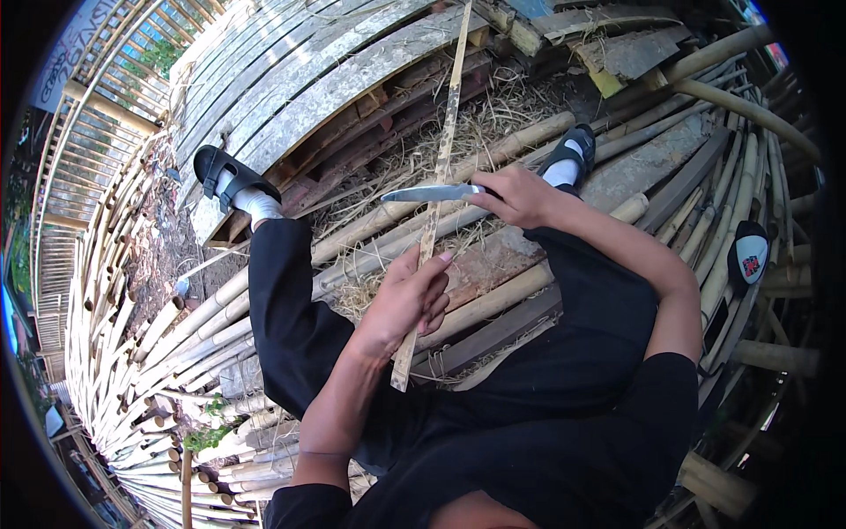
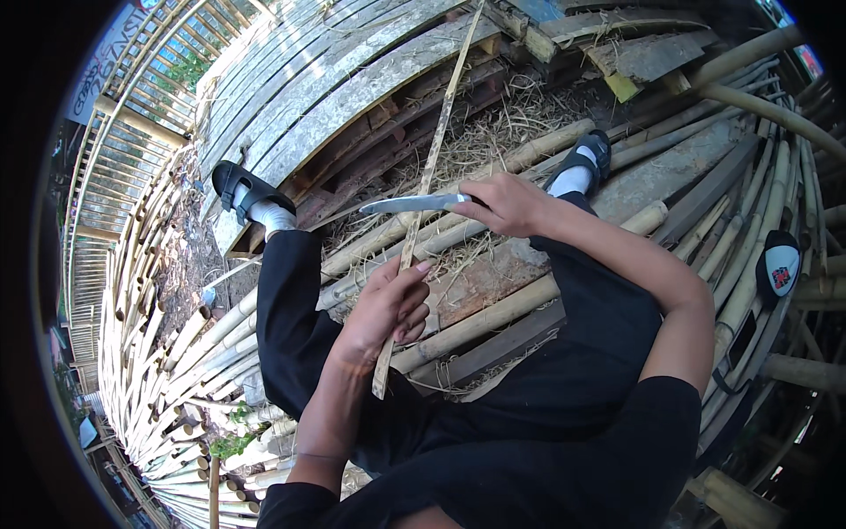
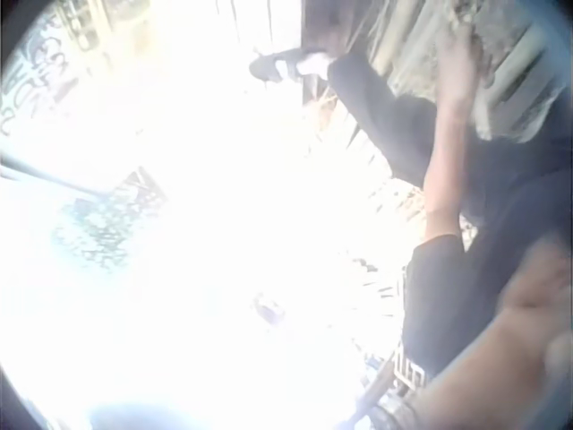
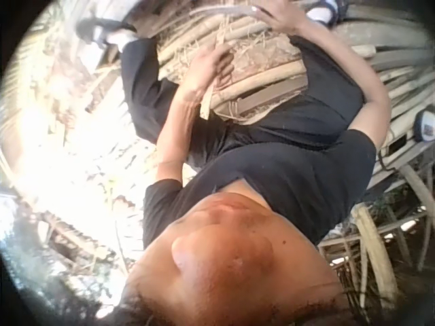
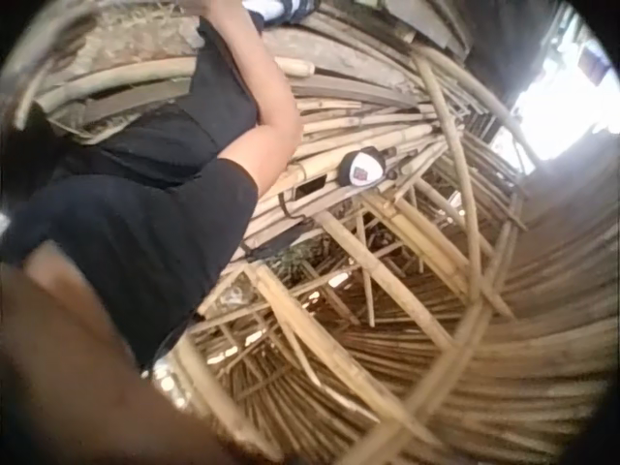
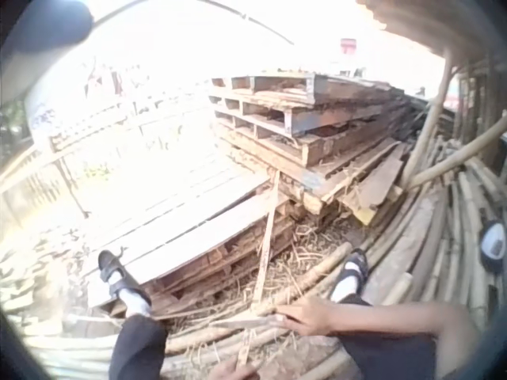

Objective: The person shaves a bamboo stick with a knife, removing thin strips to smooth the surface while sitting on a bamboo platform.

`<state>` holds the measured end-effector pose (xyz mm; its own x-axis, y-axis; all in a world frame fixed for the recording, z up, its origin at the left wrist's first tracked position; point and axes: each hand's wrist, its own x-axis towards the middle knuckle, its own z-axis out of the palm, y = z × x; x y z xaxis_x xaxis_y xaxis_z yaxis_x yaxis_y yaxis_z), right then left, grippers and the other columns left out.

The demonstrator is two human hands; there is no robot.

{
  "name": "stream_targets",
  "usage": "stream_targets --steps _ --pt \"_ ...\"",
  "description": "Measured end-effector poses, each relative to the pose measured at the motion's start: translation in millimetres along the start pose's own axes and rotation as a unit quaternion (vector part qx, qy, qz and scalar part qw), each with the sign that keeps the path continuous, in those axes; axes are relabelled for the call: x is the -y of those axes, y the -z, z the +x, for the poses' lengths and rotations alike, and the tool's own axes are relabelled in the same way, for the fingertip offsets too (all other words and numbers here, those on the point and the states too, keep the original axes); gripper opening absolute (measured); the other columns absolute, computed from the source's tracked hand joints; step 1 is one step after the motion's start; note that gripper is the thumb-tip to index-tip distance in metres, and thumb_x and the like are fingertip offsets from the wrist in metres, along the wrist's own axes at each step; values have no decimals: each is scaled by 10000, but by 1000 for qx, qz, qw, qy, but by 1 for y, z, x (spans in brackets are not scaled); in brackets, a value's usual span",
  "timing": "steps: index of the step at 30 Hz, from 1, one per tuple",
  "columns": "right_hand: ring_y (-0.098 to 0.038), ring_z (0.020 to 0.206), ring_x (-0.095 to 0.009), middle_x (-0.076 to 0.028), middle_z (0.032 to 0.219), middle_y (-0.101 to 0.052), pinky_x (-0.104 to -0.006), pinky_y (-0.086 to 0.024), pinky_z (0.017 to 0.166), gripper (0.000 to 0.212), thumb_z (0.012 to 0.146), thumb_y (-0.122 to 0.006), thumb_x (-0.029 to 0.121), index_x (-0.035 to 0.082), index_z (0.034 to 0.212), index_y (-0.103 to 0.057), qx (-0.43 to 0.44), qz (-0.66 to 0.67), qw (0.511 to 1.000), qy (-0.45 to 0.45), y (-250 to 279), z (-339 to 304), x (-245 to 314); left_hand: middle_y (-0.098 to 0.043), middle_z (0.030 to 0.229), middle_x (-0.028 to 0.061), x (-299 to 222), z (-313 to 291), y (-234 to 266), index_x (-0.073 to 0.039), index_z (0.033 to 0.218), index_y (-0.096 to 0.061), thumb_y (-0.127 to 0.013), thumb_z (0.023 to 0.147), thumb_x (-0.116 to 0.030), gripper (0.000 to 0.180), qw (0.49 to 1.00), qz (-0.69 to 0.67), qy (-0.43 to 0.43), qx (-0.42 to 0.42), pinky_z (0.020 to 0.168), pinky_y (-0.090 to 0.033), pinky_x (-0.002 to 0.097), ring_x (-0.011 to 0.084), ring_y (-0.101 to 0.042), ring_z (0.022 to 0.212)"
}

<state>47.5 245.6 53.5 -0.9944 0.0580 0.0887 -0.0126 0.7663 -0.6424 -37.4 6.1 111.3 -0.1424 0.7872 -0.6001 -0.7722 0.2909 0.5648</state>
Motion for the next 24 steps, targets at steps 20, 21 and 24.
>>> stream_targets --steps 20,21,24 --pt "-555 558 -420 -184 571 -525 -485 -427 505 345 941 -517 362 29 857 -482 45 58 993 89 -39 -15 12 -363 484 -30 -6 -3 -2 -9 976 -439 -609 898 -47 192 997 75 7 -23 315 -265 230 69 -343 322" --pt "-557 571 -430 -194 573 -531 -492 -430 515 358 941 -518 373 30 845 -481 43 50 995 75 -38 -14 10 -373 499 -28 -6 -3 -1 -22 947 -418 -619 880 -14 212 997 77 -9 -14 315 -264 231 67 -345 323" --pt "-523 566 -405 -193 573 -494 -460 -405 524 349 971 -468 329 7 840 -497 4 61 998 10 -22 -3 -18 -367 531 -25 -6 -3 -2 -98 855 -343 -619 841 52 314 998 51 -15 -42 292 -212 229 60 -298 299"
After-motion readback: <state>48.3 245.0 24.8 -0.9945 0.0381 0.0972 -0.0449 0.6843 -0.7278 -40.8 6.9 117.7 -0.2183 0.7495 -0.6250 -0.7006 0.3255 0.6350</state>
